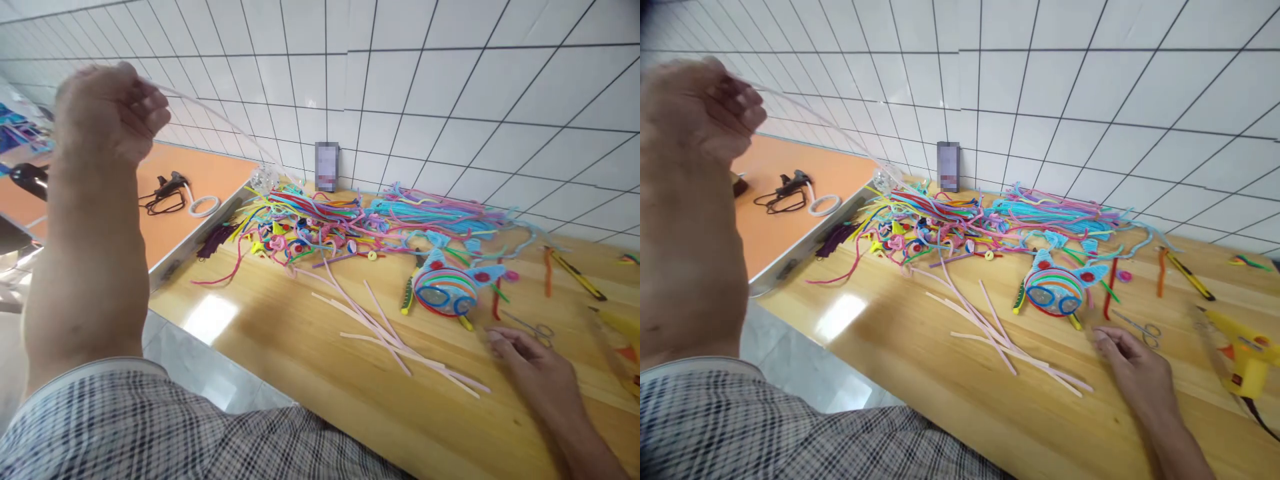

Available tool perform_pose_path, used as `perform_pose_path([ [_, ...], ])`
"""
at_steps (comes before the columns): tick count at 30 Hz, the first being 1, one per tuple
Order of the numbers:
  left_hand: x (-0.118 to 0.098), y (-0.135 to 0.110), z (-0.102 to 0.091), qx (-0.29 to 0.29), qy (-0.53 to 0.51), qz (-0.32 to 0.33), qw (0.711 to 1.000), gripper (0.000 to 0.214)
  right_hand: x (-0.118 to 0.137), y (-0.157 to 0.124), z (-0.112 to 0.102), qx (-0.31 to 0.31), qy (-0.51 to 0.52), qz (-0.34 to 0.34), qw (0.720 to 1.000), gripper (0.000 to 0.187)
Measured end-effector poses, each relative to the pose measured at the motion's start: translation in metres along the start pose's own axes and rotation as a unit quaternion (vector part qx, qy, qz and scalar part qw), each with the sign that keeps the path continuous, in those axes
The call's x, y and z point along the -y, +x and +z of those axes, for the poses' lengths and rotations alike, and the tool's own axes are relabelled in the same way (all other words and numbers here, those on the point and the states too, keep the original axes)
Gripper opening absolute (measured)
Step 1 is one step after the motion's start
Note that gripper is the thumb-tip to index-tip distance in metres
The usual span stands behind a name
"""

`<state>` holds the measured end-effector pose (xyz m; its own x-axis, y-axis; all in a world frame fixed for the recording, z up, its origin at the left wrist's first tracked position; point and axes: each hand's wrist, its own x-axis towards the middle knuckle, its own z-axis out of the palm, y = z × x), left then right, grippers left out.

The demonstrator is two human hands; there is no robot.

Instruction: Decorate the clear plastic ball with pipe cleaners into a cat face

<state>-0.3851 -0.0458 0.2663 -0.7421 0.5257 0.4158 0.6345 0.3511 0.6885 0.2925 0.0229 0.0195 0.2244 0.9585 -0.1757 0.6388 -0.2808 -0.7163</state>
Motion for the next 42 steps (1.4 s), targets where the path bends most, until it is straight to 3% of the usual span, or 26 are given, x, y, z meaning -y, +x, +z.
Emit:
perform_pose_path([
  [2,-0.002,-0.028,-0.001,0.046,-0.195,-0.037,0.979,0.031,0.003,-0.001,0.000,0.000,0.010,-0.003,1.000,0.052],
  [4,-0.001,-0.067,0.017,0.092,-0.258,-0.073,0.959,0.007,0.006,-0.002,0.000,0.005,0.018,-0.009,1.000,0.053],
  [6,0.004,-0.116,0.050,0.161,-0.276,-0.092,0.943,0.015,0.010,-0.003,0.000,0.010,0.018,-0.010,1.000,0.053],
  [8,0.011,-0.167,0.088,0.266,-0.317,-0.131,0.901,0.023,0.012,-0.004,-0.001,0.013,0.017,-0.007,1.000,0.053],
  [10,0.020,-0.206,0.122,0.354,-0.286,-0.146,0.879,0.028,0.014,-0.004,-0.001,0.013,0.022,-0.004,1.000,0.052],
  [11,0.024,-0.218,0.134,0.388,-0.238,-0.115,0.883,0.032,0.014,-0.005,-0.001,0.012,0.024,-0.005,1.000,0.052],
  [12,0.027,-0.223,0.143,0.414,-0.166,-0.043,0.894,0.033,0.013,-0.005,-0.001,0.010,0.027,-0.006,1.000,0.051],
  [13,0.029,-0.221,0.150,0.395,-0.089,0.055,0.913,0.031,0.011,-0.004,-0.001,0.009,0.029,-0.009,0.999,0.050],
  [15,0.029,-0.201,0.159,0.292,0.044,0.237,0.926,0.025,0.008,-0.003,-0.001,0.012,0.025,-0.016,0.999,0.050],
  [16,0.027,-0.185,0.164,0.248,0.096,0.295,0.918,0.030,0.006,-0.002,-0.001,0.013,0.018,-0.020,1.000,0.050],
  [18,0.020,-0.149,0.177,0.236,0.162,0.348,0.893,0.039,0.004,-0.001,0.000,0.010,-0.002,-0.021,1.000,0.052],
  [20,0.014,-0.120,0.196,0.256,0.203,0.367,0.871,0.056,0.003,0.000,0.000,0.007,-0.017,-0.012,1.000,0.053],
  [22,0.012,-0.106,0.214,0.282,0.240,0.372,0.851,0.068,0.004,0.001,-0.001,0.006,-0.019,0.007,1.000,0.053],
  [26,0.032,-0.119,0.236,0.326,0.308,0.350,0.822,0.060,0.005,0.000,-0.004,0.014,-0.031,0.033,0.999,0.053],
  [32,0.074,-0.149,0.232,0.302,0.293,0.362,0.832,0.058,0.011,-0.004,-0.005,0.004,-0.040,0.033,0.999,0.041],
  [38,0.079,-0.161,0.228,0.308,0.326,0.343,0.826,0.060,0.005,0.001,-0.005,-0.003,-0.053,0.003,0.999,0.033],
  [42,0.084,-0.162,0.229,0.305,0.291,0.335,0.843,0.058,0.003,0.003,-0.004,-0.005,-0.057,0.013,0.998,0.035],
])
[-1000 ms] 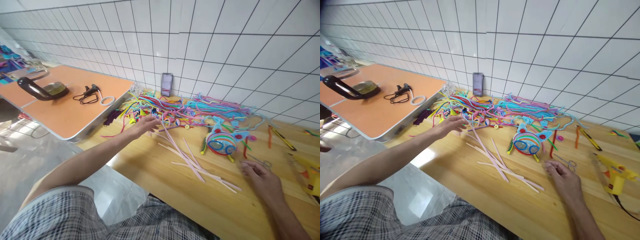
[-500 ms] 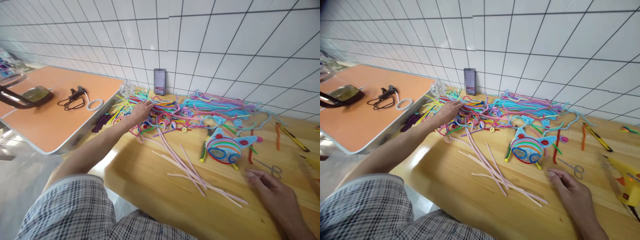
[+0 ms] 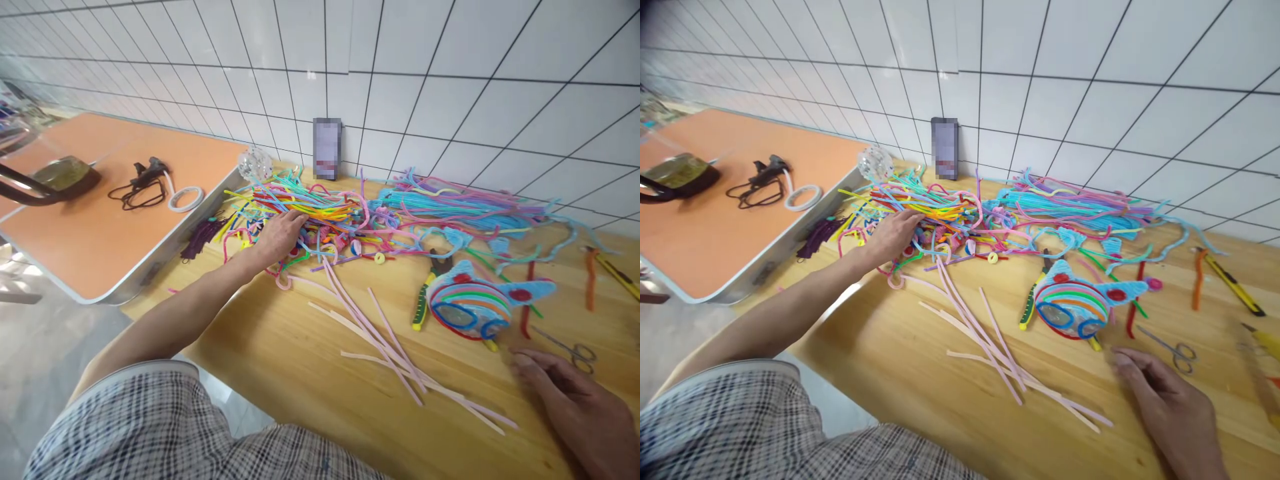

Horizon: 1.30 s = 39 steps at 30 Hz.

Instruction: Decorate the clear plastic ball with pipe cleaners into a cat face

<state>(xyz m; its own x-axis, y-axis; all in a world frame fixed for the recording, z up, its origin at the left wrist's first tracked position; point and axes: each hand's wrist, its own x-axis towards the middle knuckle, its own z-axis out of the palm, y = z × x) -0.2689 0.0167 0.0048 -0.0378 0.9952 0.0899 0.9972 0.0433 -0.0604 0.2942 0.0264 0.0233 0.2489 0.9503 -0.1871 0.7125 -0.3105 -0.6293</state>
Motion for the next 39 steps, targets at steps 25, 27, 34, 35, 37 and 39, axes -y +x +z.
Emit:
perform_pose_path([
  [25,0.017,0.062,-0.066,-0.039,0.085,0.033,0.995,0.037,-0.035,0.013,-0.004,0.038,-0.040,-0.020,0.998,0.051],
  [27,0.027,0.084,-0.079,-0.054,0.096,0.032,0.993,0.038,-0.043,0.019,-0.005,0.044,-0.046,-0.028,0.998,0.049],
  [34,0.054,0.147,-0.077,-0.105,0.061,0.018,0.992,0.035,-0.037,0.015,-0.007,0.038,-0.046,-0.018,0.998,0.043],
  [35,0.057,0.153,-0.073,-0.111,0.049,0.018,0.992,0.036,-0.031,0.012,-0.006,0.030,-0.041,-0.008,0.999,0.043],
  [37,0.059,0.161,-0.064,-0.117,0.029,0.026,0.992,0.038,-0.018,0.005,-0.005,0.017,-0.026,0.008,0.999,0.040],
  [39,0.059,0.167,-0.054,-0.113,0.019,0.035,0.993,0.041,-0.006,0.001,-0.003,0.013,-0.010,0.020,1.000,0.037],
])
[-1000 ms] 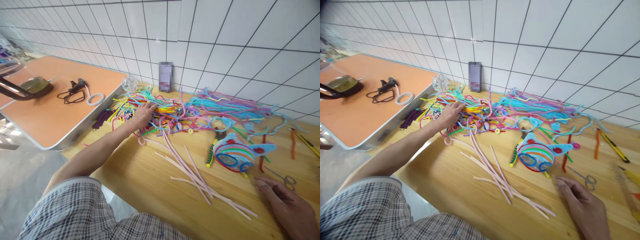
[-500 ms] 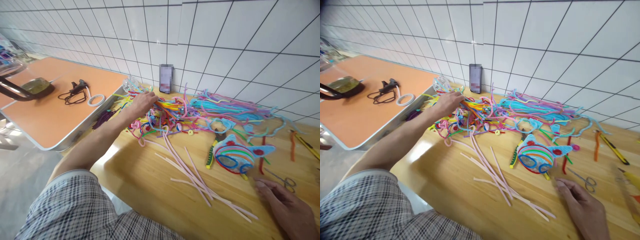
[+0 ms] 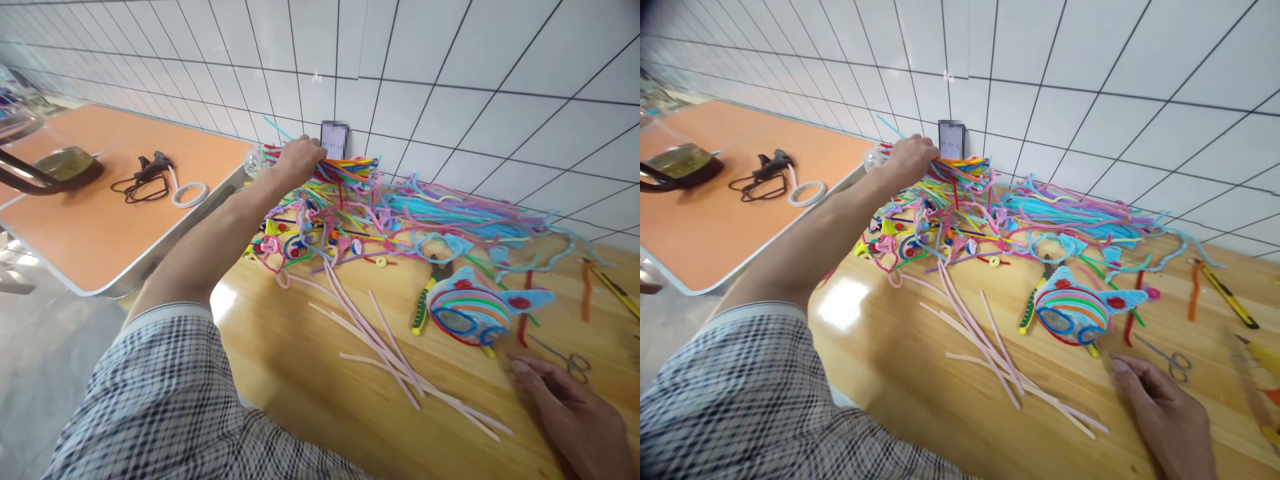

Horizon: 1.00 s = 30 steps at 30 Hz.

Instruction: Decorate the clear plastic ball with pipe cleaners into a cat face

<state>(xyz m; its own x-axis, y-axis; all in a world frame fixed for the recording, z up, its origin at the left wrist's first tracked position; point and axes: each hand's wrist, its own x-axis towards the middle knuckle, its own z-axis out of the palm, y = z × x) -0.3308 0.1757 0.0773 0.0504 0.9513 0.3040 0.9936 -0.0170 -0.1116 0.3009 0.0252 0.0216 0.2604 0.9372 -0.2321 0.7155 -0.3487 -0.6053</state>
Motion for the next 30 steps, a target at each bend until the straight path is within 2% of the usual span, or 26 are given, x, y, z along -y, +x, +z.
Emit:
perform_pose_path([
  [4,-0.004,0.004,0.025,0.005,-0.007,-0.008,1.000,0.044,0.011,-0.003,0.001,-0.001,0.013,0.023,1.000,0.035],
  [8,-0.002,0.007,0.043,0.007,-0.009,-0.011,1.000,0.038,0.011,-0.003,0.001,-0.003,0.014,0.036,0.999,0.036],
  [12,-0.001,0.000,0.040,-0.040,-0.013,-0.007,0.999,0.033,0.012,-0.004,0.001,-0.005,0.018,0.044,0.999,0.039],
  [15,-0.011,-0.019,0.030,-0.090,-0.007,-0.020,0.996,0.032,0.009,-0.003,0.001,-0.004,0.021,0.045,0.999,0.043],
  [16,-0.015,-0.027,0.028,-0.091,-0.005,-0.015,0.996,0.032,0.008,-0.002,0.001,-0.004,0.020,0.045,0.999,0.045],
  [19,-0.024,-0.048,0.030,-0.018,-0.011,0.013,1.000,0.038,0.001,0.002,0.003,0.003,0.012,0.041,0.999,0.049],
  [21,-0.022,-0.055,0.038,0.026,-0.038,0.015,0.999,0.051,-0.002,0.004,0.004,0.003,0.001,0.037,0.999,0.051],
  [25,-0.006,-0.047,0.064,0.058,-0.135,0.009,0.989,0.069,-0.006,0.006,0.003,-0.012,-0.001,0.009,1.000,0.051],
  [30,0.006,-0.031,0.088,0.071,-0.235,-0.024,0.969,0.073,-0.010,0.007,-0.001,0.001,-0.015,-0.029,0.999,0.045],
])
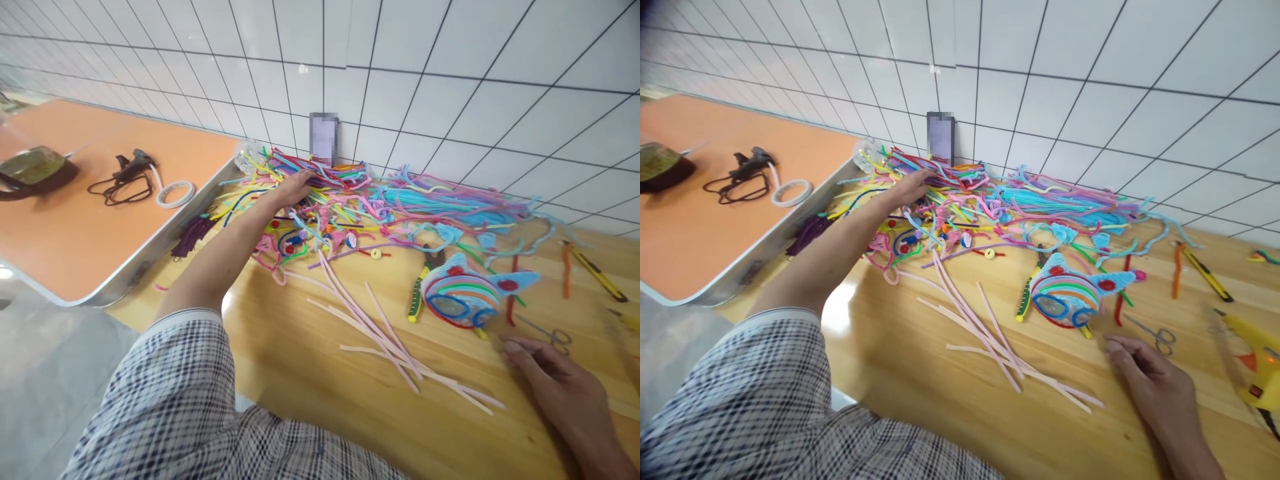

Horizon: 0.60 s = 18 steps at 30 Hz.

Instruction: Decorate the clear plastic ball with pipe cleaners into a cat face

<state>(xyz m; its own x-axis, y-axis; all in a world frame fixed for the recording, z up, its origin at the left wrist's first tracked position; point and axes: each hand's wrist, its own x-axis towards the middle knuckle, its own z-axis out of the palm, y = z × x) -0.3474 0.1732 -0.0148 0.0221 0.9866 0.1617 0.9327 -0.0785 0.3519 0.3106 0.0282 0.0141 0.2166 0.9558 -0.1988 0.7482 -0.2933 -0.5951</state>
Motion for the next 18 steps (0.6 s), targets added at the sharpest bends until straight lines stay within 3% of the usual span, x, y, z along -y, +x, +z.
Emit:
perform_pose_path([
  [3,0.001,0.002,0.000,-0.002,-0.024,-0.002,1.000,0.071,0.002,-0.002,0.002,-0.011,0.014,-0.002,1.000,0.044],
  [6,-0.011,-0.009,-0.005,-0.023,0.011,-0.005,1.000,0.067,0.005,-0.003,0.005,-0.003,0.027,-0.007,1.000,0.044],
  [9,-0.036,-0.036,-0.006,-0.060,0.095,0.014,0.994,0.055,0.000,0.000,0.007,0.010,0.023,-0.020,1.000,0.047],
  [13,-0.064,-0.082,0.003,0.011,0.148,0.037,0.988,0.038,-0.015,0.008,0.011,0.032,0.005,-0.045,0.998,0.053],
  [18,-0.071,-0.103,0.021,-0.008,0.123,0.019,0.992,0.032,-0.013,0.008,0.017,0.007,0.042,-0.104,0.994,0.045],
])
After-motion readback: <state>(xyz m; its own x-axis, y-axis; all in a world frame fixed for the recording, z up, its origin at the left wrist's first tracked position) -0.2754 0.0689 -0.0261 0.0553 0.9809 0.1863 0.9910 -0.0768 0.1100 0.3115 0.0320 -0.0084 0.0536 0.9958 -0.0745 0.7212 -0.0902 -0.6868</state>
